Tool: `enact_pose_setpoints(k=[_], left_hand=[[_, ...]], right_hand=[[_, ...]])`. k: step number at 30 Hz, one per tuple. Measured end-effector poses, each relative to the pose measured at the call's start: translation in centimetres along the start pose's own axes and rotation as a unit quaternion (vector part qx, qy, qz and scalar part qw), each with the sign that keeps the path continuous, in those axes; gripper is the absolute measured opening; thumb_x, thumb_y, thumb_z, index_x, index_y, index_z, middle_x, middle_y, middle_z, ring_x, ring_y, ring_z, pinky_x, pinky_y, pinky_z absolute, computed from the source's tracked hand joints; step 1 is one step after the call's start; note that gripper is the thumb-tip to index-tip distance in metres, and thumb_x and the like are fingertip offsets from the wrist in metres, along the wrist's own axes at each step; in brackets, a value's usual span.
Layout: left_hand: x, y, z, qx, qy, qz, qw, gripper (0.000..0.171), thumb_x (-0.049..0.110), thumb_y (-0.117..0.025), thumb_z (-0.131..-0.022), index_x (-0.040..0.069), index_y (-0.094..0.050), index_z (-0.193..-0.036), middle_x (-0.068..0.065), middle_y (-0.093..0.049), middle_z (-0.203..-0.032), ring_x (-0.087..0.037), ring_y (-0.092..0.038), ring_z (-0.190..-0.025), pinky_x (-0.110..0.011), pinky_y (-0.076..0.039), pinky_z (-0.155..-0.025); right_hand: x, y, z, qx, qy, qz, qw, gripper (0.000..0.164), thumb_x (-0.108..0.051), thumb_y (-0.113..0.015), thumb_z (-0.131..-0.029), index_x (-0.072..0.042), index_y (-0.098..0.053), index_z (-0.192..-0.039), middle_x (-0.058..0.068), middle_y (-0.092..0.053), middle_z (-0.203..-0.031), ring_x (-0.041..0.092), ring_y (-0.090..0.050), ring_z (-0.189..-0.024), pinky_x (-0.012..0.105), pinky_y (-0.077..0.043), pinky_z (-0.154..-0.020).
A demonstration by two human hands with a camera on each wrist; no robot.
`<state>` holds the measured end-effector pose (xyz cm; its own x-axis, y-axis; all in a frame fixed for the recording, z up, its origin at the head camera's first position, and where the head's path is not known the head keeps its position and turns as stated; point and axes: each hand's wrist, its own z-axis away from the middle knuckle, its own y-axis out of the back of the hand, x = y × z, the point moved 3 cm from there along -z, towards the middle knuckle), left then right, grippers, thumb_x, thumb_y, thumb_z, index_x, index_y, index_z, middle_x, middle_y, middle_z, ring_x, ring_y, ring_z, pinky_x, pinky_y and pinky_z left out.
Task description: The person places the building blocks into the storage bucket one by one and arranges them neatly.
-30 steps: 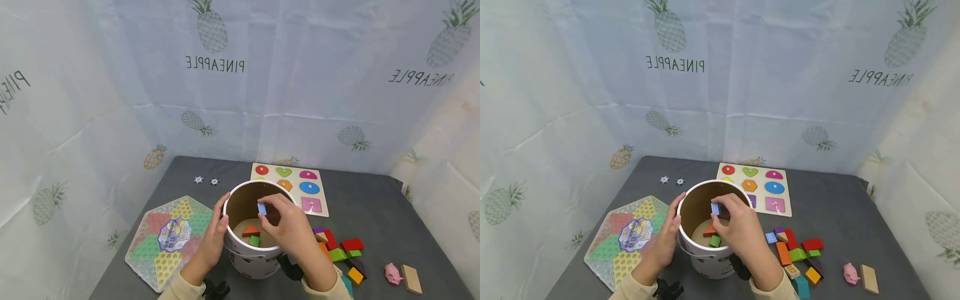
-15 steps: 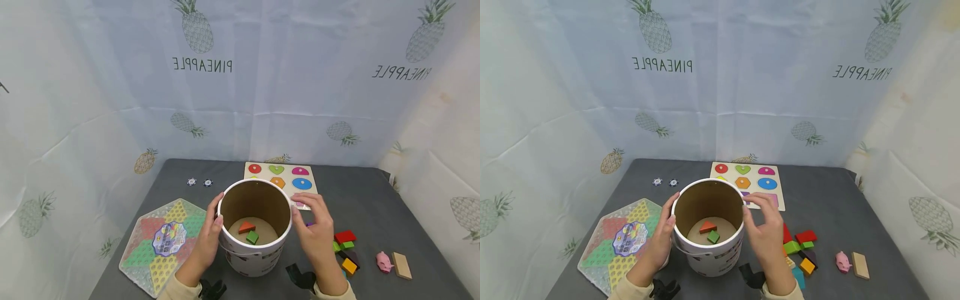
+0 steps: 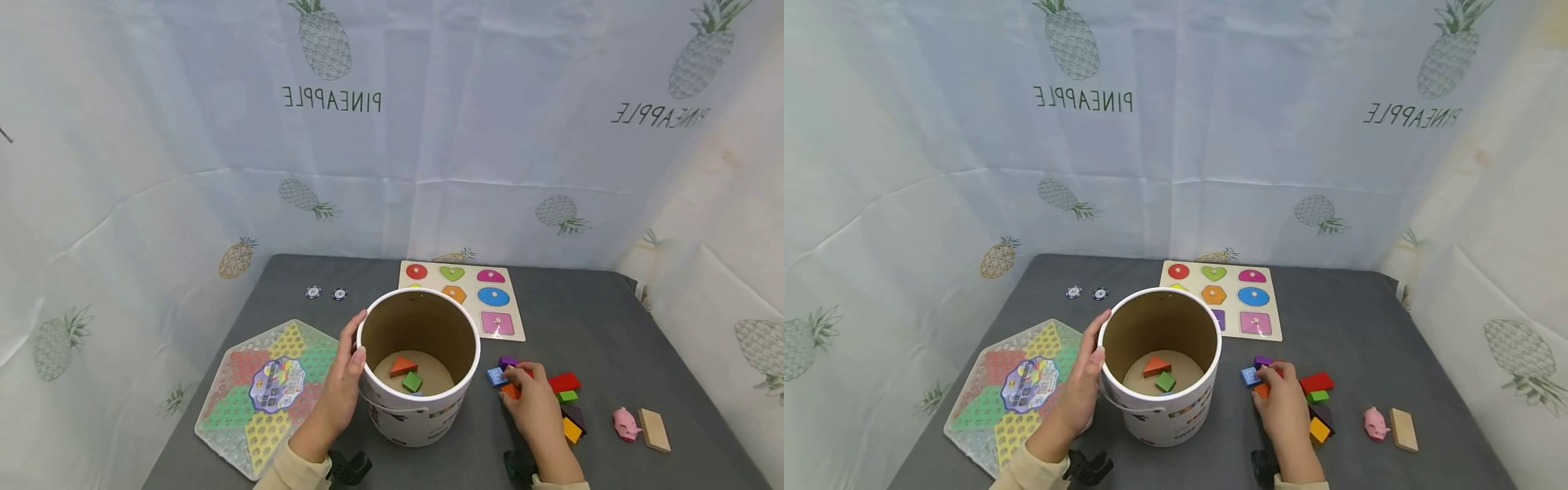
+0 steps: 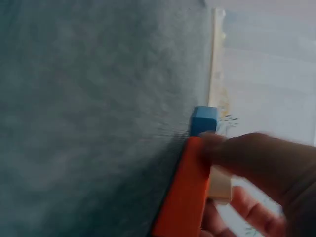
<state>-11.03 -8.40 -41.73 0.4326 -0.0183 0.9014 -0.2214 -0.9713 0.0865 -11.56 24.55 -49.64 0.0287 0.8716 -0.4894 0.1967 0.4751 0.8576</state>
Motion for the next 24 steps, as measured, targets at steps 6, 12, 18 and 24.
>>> enact_pose_setpoints(k=[6, 12, 18, 24], left_hand=[[-0.2, 0.1, 0.0, 0.002, 0.003, 0.002, 1.0, 0.053, 0.017, -0.028, -0.1, 0.025, -0.018, -0.152, -0.01, -0.025, -0.151, -0.04, -0.027, -0.133, -0.04, -0.031, -0.105], [-0.1, -0.1, 0.0, -0.003, 0.005, 0.007, 1.0, 0.053, 0.015, -0.028, -0.1, 0.024, -0.018, -0.152, -0.01, -0.025, -0.151, -0.04, -0.027, -0.133, -0.042, -0.031, -0.104], [-0.1, -0.3, 0.0, -0.009, 0.012, 0.01, 0.9998, 0.053, 0.016, -0.027, -0.1, 0.026, -0.016, -0.152, -0.011, -0.023, -0.151, -0.039, -0.027, -0.134, -0.044, -0.031, -0.104], [-0.2, 0.0, 0.0, -0.001, 0.01, 0.009, 0.9999, 0.053, 0.018, -0.028, -0.1, 0.027, -0.017, -0.152, -0.01, -0.025, -0.151, -0.04, -0.027, -0.134, -0.04, -0.031, -0.105]], right_hand=[[0.0, -0.3, -0.6, -0.006, 0.014, 0.046, 0.999, 0.052, -0.012, -0.085, -0.068, -0.01, -0.065, -0.116, 0.02, -0.051, -0.113, 0.036, -0.059, -0.086, 0.053, -0.05, -0.073], [0.3, -0.3, -0.5, -0.043, -0.026, 0.057, 0.997, 0.046, -0.024, -0.086, -0.07, -0.007, -0.066, -0.108, 0.019, -0.053, -0.105, 0.031, -0.057, -0.081, 0.053, -0.049, -0.075], [0.3, 0.7, -0.1, -0.038, -0.057, 0.029, 0.997, 0.028, -0.022, -0.085, -0.072, -0.01, -0.064, -0.088, 0.01, -0.051, -0.089, 0.022, -0.05, -0.067, 0.04, -0.047, -0.062], [0.2, 1.2, -0.6, -0.075, -0.059, 0.017, 0.995, 0.022, -0.02, -0.081, -0.076, -0.012, -0.064, -0.088, 0.006, -0.05, -0.084, 0.02, -0.047, -0.067, 0.033, -0.041, -0.056]])
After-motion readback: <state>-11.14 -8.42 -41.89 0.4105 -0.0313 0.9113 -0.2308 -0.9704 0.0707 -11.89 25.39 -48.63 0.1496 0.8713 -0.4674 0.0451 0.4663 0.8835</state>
